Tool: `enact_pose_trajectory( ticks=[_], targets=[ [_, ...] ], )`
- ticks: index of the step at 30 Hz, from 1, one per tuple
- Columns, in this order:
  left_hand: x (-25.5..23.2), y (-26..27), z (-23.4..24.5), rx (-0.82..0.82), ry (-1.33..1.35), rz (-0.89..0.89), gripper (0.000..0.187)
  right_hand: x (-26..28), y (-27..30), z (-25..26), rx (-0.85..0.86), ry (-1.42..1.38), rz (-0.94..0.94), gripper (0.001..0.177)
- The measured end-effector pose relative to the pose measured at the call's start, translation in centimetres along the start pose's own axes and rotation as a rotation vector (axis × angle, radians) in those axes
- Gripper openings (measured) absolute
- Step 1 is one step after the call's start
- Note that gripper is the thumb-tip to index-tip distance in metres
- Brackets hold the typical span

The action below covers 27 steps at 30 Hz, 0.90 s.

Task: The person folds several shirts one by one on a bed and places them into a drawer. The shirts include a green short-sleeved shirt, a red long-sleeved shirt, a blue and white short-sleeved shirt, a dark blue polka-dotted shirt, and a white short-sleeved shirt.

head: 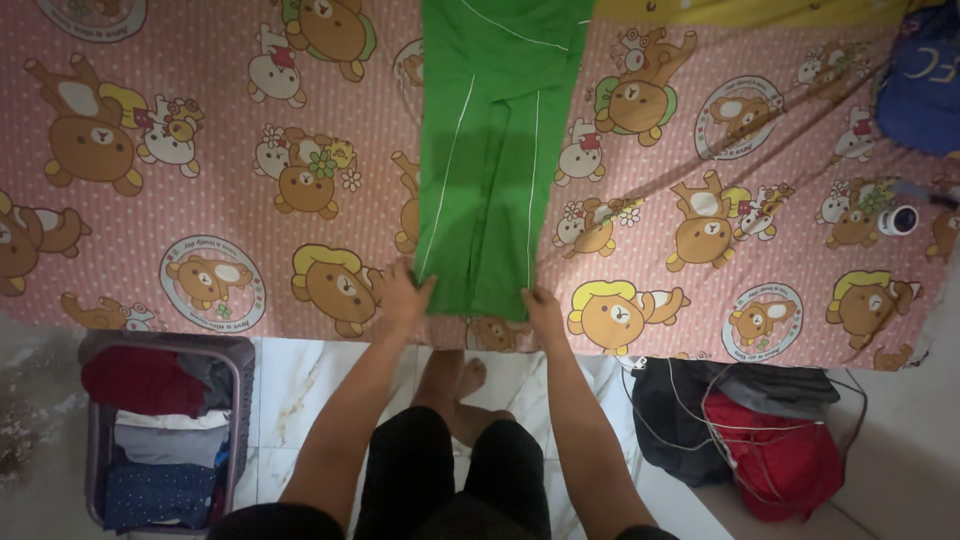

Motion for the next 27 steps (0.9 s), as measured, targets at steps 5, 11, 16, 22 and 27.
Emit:
enact_pose_trajectory(
  ticks=[5, 11, 16, 22, 27],
  targets=[
    [4.7, 0.6, -2.3, 0.163, 0.332, 0.048, 0.049, 0.3, 2.1, -0.3, 0.118, -0.124, -0.108, 0.039],
    [3.6, 3.1, 2.2, 0.39, 0.382, 0.201, 0.071, 2.8, 7.0, 2.6, 0.243, -0.284, -0.11, 0.08],
    [-1.4, -5.1, 6.3, 0.595, 0.686, -0.004, 0.057, 9.9, 1.2, 8.5, 0.425, -0.585, -0.19, 0.046],
    [-9.7, -24.6, 5.6, 0.424, 1.075, 0.489, 0.08, 23.1, -14.9, 9.6, 0.942, -1.086, 0.353, 0.018],
    [-7.7, -23.8, 1.7, 0.234, 0.233, 0.244, 0.059, 18.7, -19.1, 6.0, 0.12, 0.133, -0.176, 0.049]
  ],
)
Point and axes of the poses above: each hand's wrist, its own y-axis away from the middle knuckle, its own z-axis out of the back of the hand, x = y × z, the point moved 1 cm from there along -y, towards the middle knuckle, and after that the axes turned 5 degrees about y, right-handed, at the moved point
